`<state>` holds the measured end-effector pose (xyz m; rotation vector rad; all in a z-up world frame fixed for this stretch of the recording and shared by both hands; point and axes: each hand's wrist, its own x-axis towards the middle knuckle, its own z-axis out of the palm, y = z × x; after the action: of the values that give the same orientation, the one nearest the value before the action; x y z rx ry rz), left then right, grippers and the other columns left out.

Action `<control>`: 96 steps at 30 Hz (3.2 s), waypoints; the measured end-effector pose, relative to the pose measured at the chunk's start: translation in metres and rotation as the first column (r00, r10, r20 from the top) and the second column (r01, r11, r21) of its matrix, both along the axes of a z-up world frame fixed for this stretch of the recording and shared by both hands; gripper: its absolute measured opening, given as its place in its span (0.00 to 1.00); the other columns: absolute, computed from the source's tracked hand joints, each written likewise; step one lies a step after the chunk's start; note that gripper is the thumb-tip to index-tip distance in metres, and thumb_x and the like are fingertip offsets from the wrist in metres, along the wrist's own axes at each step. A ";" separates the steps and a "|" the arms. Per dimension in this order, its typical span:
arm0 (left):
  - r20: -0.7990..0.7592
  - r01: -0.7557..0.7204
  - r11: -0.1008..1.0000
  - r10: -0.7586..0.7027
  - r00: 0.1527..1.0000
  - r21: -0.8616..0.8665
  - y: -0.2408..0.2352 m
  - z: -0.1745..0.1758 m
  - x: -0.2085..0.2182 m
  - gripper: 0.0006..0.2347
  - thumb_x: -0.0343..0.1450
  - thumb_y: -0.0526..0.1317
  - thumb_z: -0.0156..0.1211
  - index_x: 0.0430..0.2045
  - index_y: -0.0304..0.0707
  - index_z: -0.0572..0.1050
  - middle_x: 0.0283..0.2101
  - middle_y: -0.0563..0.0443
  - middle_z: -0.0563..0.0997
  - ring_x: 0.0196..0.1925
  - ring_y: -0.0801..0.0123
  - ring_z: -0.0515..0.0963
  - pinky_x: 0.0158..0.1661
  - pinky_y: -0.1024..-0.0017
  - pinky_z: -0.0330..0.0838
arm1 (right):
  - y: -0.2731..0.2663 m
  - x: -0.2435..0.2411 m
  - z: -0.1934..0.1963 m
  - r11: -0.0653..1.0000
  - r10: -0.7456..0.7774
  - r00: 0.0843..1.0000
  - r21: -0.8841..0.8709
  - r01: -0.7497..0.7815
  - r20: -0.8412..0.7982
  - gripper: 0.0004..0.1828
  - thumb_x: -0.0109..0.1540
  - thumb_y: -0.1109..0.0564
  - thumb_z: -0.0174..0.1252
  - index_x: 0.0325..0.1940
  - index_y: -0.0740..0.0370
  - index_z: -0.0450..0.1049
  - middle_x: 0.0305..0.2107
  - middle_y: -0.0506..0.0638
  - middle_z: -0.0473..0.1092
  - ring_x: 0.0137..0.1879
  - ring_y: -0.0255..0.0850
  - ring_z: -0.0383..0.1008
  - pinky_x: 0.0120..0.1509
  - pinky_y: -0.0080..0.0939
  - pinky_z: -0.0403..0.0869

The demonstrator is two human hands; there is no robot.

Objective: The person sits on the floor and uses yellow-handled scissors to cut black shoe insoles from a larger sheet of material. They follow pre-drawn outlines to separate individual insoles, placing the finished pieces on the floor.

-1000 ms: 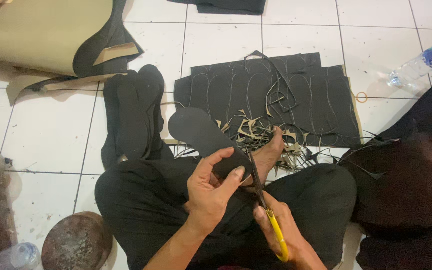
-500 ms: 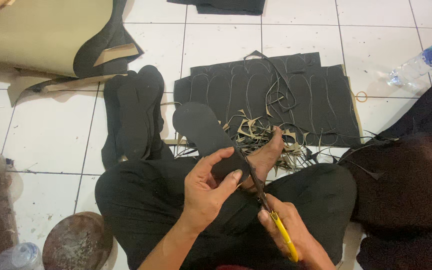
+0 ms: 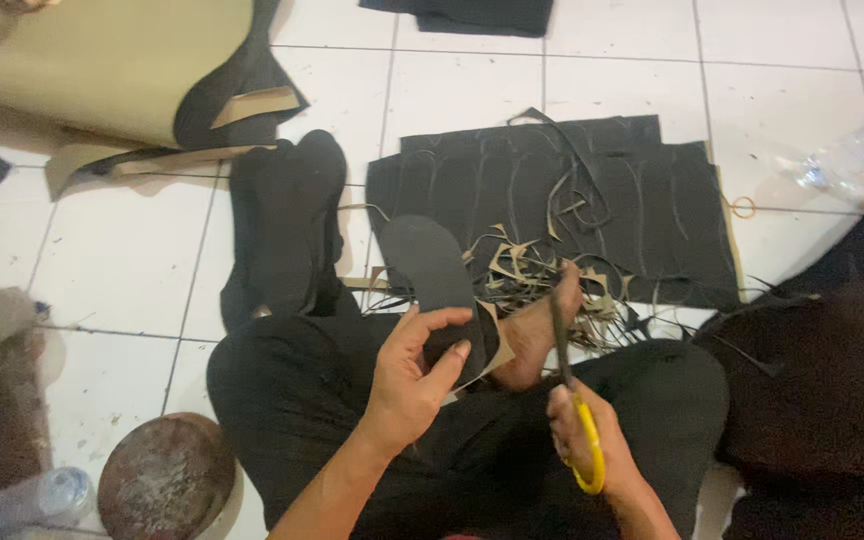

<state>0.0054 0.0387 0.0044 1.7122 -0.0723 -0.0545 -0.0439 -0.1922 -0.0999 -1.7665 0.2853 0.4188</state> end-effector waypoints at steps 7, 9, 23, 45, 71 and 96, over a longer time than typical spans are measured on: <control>0.124 -0.154 0.985 0.145 0.982 0.073 0.065 0.000 0.018 0.18 0.60 0.30 0.54 0.45 0.40 0.70 0.47 0.52 0.74 0.50 0.70 0.71 0.54 0.76 0.59 | 0.009 0.014 -0.011 0.914 -0.287 0.945 0.250 0.319 -0.155 0.27 0.63 0.40 0.40 0.21 0.65 0.57 0.08 0.49 0.46 0.12 0.39 0.46 0.17 0.40 0.49; 0.154 -0.188 0.976 0.170 0.973 0.110 0.092 0.001 0.028 0.18 0.60 0.30 0.54 0.45 0.40 0.70 0.47 0.53 0.74 0.50 0.71 0.71 0.53 0.77 0.59 | 0.012 0.018 -0.011 0.919 -0.296 0.943 0.223 0.325 -0.155 0.28 0.62 0.38 0.40 0.21 0.66 0.58 0.09 0.49 0.46 0.13 0.39 0.46 0.18 0.41 0.50; 0.140 -0.276 0.662 0.252 0.958 0.697 0.117 -0.056 0.022 0.21 0.67 0.52 0.47 0.52 0.43 0.67 0.52 0.48 0.74 0.51 0.55 0.72 0.49 0.59 0.63 | 0.015 0.019 -0.018 0.866 -0.356 0.913 0.298 0.402 -0.197 0.27 0.62 0.38 0.42 0.24 0.64 0.57 0.10 0.47 0.44 0.12 0.37 0.44 0.18 0.40 0.49; -0.519 0.512 0.533 -0.152 0.841 0.674 -0.039 -0.109 0.091 0.36 0.62 0.65 0.46 0.63 0.51 0.49 0.67 0.40 0.45 0.67 0.42 0.46 0.59 0.48 0.52 | 0.011 0.008 -0.004 0.837 -0.377 0.920 0.385 0.390 -0.112 0.27 0.61 0.37 0.41 0.24 0.63 0.61 0.10 0.48 0.51 0.12 0.39 0.51 0.20 0.41 0.57; -0.407 0.434 0.872 -0.321 0.855 0.225 -0.116 -0.151 0.085 0.08 0.61 0.44 0.57 0.30 0.50 0.76 0.37 0.56 0.80 0.42 0.67 0.77 0.40 0.66 0.66 | 0.079 -0.052 0.134 0.834 -0.445 0.876 -0.442 0.330 -0.187 0.21 0.58 0.38 0.39 0.40 0.35 0.78 0.36 0.24 0.75 0.40 0.17 0.74 0.50 0.17 0.65; -0.109 -0.101 0.394 0.476 0.873 0.913 0.034 -0.212 0.173 0.37 0.53 0.61 0.69 0.46 0.33 0.64 0.49 0.38 0.68 0.53 0.46 0.67 0.53 0.51 0.57 | 0.040 0.031 0.024 0.841 -0.147 0.866 0.401 0.364 -0.477 0.16 0.57 0.60 0.58 0.48 0.70 0.71 0.21 0.55 0.62 0.23 0.46 0.65 0.31 0.42 0.61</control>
<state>0.1788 0.0724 -0.2076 2.7519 0.6835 -0.1614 -0.0132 -0.1519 -0.0755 -1.1076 0.6730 0.6208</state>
